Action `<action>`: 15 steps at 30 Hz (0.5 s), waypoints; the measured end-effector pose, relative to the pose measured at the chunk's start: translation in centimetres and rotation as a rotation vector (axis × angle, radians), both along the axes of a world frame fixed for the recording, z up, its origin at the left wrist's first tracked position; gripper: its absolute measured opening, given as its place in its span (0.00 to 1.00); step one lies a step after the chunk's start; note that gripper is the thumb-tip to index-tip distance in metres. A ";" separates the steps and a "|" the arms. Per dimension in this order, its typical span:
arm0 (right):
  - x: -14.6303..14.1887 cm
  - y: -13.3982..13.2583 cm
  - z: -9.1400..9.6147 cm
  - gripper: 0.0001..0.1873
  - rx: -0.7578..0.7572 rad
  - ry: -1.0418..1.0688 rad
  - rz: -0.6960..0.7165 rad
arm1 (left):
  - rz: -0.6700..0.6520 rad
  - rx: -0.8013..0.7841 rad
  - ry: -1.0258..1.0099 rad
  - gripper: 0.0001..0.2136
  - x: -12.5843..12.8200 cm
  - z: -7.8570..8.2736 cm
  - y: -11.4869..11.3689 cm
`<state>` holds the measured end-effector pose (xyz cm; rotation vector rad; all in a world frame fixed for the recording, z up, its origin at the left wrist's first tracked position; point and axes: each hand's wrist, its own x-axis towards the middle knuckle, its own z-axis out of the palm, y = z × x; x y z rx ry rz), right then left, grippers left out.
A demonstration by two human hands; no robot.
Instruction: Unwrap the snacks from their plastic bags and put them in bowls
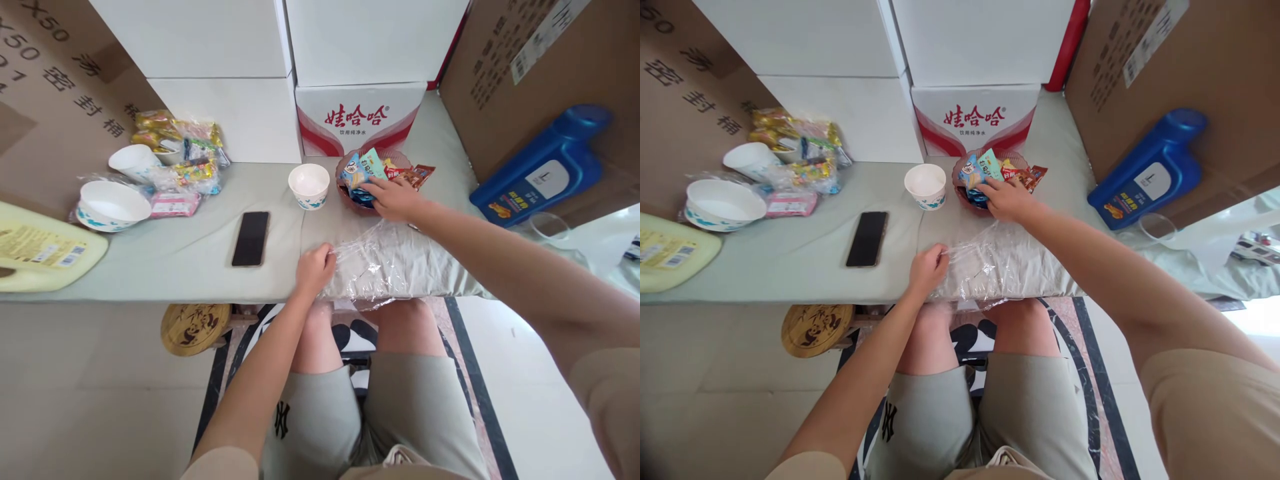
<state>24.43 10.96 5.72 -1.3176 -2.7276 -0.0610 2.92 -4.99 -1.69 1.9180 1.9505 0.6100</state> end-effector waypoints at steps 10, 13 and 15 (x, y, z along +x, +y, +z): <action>4.6 -14.6 -5.6 0.24 -0.098 0.199 0.242 | -0.075 -0.031 -0.025 0.12 -0.6 1.2 1.6; 6.1 -15.8 -8.2 0.26 -0.155 0.163 0.165 | -0.127 -0.048 -0.074 0.12 -2.5 2.2 4.1; 6.6 -15.6 -8.7 0.26 -0.159 0.160 0.167 | -0.054 -0.118 -0.225 0.10 -4.1 3.0 6.4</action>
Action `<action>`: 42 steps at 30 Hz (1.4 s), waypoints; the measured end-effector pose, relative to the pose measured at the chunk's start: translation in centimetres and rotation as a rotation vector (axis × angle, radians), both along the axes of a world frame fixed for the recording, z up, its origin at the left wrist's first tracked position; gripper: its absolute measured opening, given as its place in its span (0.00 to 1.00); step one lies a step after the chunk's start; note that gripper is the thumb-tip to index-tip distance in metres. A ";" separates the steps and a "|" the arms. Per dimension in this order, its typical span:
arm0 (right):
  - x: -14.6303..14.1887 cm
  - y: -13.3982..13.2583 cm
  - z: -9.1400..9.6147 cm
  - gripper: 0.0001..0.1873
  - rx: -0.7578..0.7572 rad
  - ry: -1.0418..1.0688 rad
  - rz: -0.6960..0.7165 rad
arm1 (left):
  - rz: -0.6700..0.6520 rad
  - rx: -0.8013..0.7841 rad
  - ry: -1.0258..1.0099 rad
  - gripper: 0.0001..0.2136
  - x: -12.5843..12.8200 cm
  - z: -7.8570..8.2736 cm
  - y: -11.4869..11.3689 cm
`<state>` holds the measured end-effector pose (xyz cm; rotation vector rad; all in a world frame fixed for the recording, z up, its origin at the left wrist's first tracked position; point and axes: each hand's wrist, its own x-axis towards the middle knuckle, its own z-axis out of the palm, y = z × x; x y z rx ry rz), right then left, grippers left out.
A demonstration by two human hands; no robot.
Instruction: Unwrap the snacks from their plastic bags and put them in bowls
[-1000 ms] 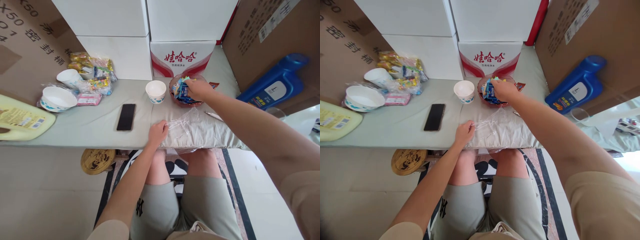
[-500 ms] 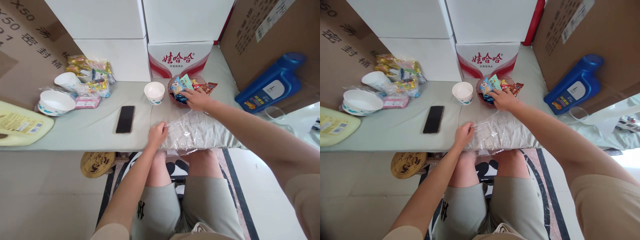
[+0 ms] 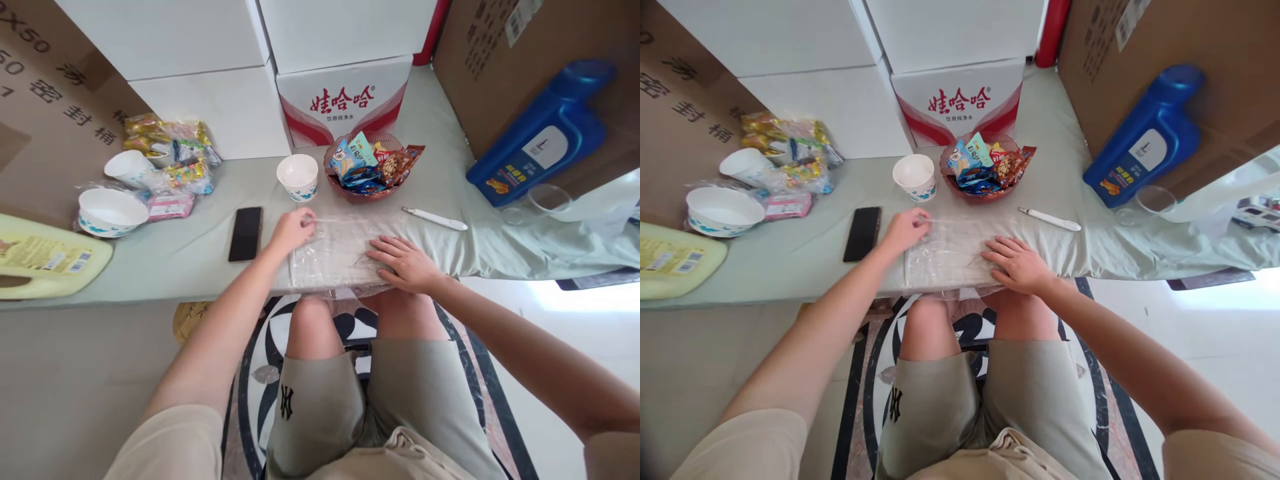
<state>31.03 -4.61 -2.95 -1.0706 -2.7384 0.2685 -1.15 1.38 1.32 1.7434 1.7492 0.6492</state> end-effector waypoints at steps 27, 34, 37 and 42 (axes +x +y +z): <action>2.2 -3.4 2.5 0.35 -0.056 0.262 -0.022 | -0.477 -0.003 0.066 0.17 4.4 1.4 -9.9; 2.5 -5.4 1.4 0.08 0.044 0.385 -0.243 | -0.379 0.067 -0.001 0.14 3.4 2.5 -8.4; 3.1 -4.4 1.8 0.06 0.010 0.493 -0.240 | -0.345 0.096 0.069 0.12 2.1 2.4 -9.1; 2.1 -4.3 1.0 0.24 -0.030 0.390 -0.171 | -0.287 0.075 0.055 0.10 0.9 1.5 -10.3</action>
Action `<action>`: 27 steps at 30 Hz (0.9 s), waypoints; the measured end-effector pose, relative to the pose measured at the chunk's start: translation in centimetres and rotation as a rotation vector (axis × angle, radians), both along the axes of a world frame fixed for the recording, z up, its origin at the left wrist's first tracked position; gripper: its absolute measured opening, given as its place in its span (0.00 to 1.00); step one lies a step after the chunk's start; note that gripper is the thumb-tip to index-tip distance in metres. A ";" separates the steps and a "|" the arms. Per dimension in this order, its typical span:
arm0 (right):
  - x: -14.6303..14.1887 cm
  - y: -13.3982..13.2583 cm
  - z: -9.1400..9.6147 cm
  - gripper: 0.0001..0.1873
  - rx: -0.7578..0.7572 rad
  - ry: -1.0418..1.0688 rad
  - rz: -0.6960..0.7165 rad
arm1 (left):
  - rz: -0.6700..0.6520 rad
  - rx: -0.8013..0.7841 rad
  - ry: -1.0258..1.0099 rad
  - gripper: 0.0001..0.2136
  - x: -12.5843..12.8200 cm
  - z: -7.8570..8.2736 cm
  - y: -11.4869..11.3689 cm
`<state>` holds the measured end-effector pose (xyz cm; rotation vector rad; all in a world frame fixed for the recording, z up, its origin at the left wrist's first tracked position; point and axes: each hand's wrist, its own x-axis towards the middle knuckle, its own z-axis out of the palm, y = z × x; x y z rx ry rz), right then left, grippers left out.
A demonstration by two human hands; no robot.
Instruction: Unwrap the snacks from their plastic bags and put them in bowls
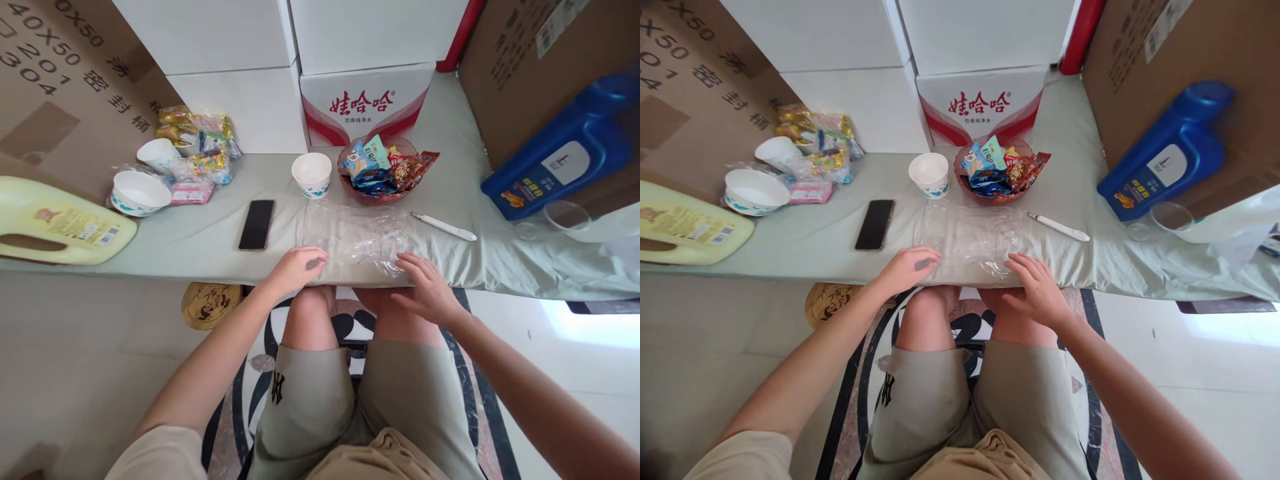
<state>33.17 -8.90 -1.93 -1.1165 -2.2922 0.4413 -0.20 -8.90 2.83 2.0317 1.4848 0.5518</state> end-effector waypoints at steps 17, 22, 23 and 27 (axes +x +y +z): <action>-0.6 1.3 1.3 0.10 -0.274 0.435 -0.380 | 0.294 -0.068 -0.476 0.13 0.7 -1.4 -0.2; -2.0 2.6 2.3 0.12 -0.295 0.498 -0.540 | 0.489 0.057 -0.366 0.11 2.7 -2.1 2.0; -2.2 3.1 2.3 0.11 -0.286 0.489 -0.591 | 0.512 0.069 -0.320 0.11 2.8 -2.3 2.2; -2.6 5.1 1.9 0.10 -0.314 0.467 -0.704 | 0.586 0.018 -0.139 0.11 2.7 -2.8 1.9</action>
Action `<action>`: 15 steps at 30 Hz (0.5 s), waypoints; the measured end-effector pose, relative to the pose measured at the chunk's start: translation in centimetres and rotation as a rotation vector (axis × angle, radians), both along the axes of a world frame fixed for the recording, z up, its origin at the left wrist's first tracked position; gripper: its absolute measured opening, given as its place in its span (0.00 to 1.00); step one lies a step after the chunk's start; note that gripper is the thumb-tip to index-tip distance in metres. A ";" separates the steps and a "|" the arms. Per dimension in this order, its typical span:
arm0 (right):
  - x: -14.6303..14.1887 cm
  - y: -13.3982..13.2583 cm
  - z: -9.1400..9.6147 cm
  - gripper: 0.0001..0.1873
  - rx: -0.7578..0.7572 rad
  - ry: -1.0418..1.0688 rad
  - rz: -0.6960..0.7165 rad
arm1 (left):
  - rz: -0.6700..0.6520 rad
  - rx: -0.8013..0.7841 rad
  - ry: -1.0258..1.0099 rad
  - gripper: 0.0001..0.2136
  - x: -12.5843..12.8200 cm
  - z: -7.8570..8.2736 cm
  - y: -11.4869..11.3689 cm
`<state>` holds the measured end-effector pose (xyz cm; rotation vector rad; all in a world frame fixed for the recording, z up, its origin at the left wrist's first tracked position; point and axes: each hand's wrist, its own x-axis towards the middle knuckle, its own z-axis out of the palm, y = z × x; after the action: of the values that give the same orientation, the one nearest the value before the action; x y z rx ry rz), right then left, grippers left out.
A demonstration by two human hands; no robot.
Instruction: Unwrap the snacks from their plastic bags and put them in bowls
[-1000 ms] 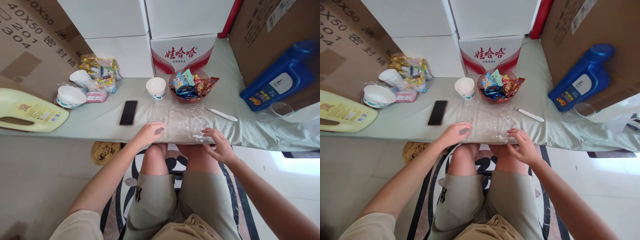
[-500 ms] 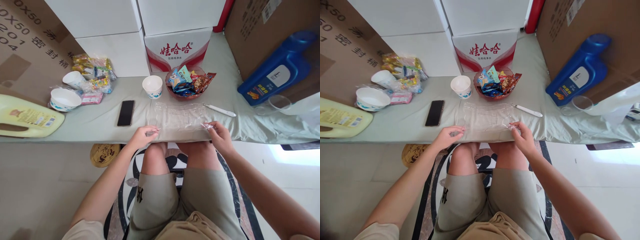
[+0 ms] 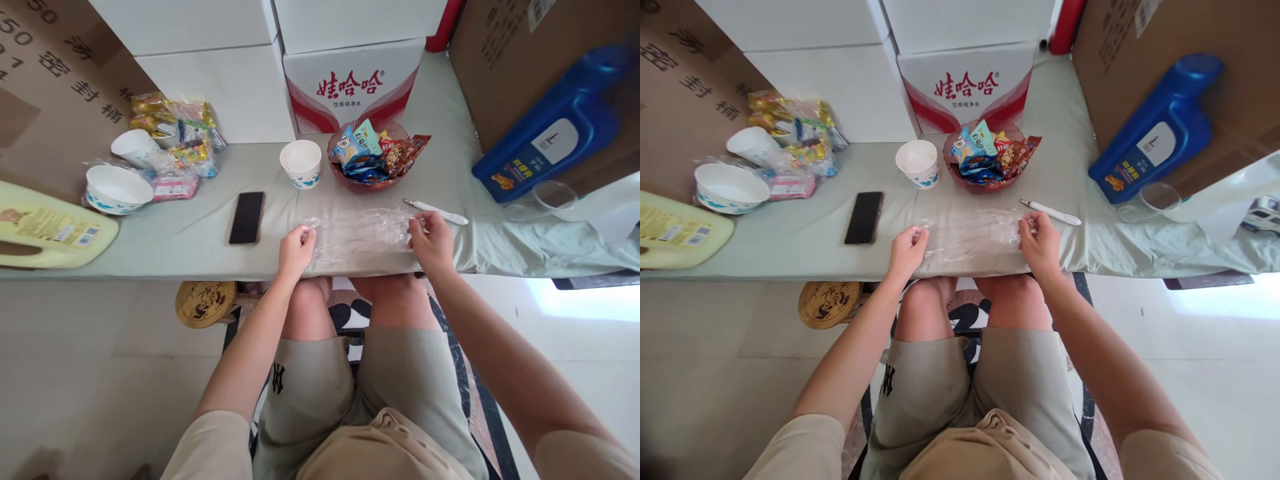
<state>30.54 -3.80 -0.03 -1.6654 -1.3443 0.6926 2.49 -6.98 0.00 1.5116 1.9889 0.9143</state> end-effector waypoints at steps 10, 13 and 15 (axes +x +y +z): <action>1.8 0.5 -0.1 0.16 -0.056 -0.411 0.093 | 0.003 -0.076 0.121 0.12 -0.2 0.6 -1.4; 2.6 -0.3 -0.2 0.27 0.046 -0.419 0.242 | -0.051 -0.047 0.059 0.12 -0.3 0.6 -0.8; 2.8 -0.5 -0.3 0.35 0.120 -0.428 0.357 | -0.133 -0.019 -0.021 0.12 -0.6 0.4 -0.5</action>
<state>33.30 -4.27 -0.36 -1.5448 -1.9798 0.4518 1.90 -7.48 0.36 1.5963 1.8522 0.8503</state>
